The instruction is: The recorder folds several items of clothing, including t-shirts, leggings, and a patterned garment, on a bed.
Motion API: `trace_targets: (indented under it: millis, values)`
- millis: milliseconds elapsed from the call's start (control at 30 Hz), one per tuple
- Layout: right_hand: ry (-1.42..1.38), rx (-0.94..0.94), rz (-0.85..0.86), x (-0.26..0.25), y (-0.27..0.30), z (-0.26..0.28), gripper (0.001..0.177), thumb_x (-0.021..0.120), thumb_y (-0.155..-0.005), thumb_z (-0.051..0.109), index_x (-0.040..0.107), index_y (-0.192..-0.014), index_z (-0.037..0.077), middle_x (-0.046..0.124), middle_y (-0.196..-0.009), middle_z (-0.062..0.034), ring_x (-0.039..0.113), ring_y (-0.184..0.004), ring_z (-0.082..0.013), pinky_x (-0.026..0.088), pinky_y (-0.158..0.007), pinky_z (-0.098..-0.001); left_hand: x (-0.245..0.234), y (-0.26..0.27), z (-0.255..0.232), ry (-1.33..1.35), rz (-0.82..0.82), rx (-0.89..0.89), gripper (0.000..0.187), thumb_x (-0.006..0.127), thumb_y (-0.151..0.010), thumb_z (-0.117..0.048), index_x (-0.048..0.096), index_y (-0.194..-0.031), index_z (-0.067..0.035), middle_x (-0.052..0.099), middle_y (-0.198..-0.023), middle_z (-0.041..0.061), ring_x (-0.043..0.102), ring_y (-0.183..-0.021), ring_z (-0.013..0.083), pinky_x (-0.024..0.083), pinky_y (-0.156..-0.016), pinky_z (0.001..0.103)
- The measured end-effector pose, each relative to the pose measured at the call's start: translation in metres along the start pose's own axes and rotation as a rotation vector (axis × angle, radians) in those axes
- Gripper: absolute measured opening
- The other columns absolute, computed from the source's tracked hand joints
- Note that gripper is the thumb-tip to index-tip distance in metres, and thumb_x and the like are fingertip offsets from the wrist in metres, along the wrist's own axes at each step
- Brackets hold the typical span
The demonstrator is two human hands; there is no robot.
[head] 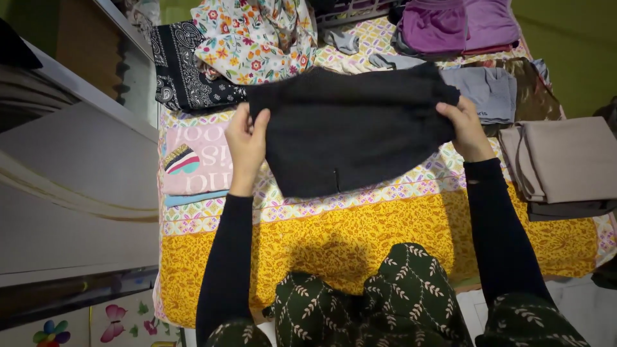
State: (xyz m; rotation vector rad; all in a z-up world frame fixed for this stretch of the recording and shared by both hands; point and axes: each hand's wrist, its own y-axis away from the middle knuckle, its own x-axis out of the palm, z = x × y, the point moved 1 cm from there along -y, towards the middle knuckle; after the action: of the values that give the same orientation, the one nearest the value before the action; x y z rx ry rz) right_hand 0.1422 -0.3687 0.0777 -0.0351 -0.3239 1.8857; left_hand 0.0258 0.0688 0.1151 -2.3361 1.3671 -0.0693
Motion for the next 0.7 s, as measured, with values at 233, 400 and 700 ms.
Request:
trace_targets:
  millis: [233,400,700]
  values:
    - [0.033,0.459,-0.132,-0.038,0.002,-0.128,0.038,0.066,-0.106,0.034,0.065,-0.120,-0.002,0.070,-0.112,-0.0054,0.064,-0.100,-0.0151,0.049,-0.090,-0.0337,0.039,-0.012,0.075,-0.520,0.057,-0.069,0.025,0.078,-0.084,-0.010,0.065,-0.104,-0.001,0.066,-0.077,0.008,0.064,-0.073,0.0258,0.049,-0.066,0.040]
    - [-0.022,0.622,-0.238,0.014,0.012,-0.087,0.046,0.070,-0.093,0.033,0.066,-0.126,0.002,0.075,-0.114,-0.0060,0.071,-0.099,-0.0168,0.056,-0.086,-0.0320,0.139,0.053,0.098,-0.759,0.342,0.522,0.059,0.068,-0.093,-0.046,0.058,-0.136,-0.007,0.052,-0.151,0.014,0.040,-0.148,0.0353,0.028,-0.116,0.063]
    - [0.129,0.581,-0.176,0.006,0.018,-0.100,0.045,0.081,-0.083,0.011,0.066,-0.123,-0.004,0.074,-0.109,-0.0110,0.073,-0.091,-0.0180,0.059,-0.079,-0.0313,0.186,0.044,0.111,-0.817,0.543,0.348,0.135,0.060,-0.060,-0.096,0.035,-0.159,-0.009,0.022,-0.168,0.020,0.014,-0.157,0.0377,0.007,-0.121,0.069]
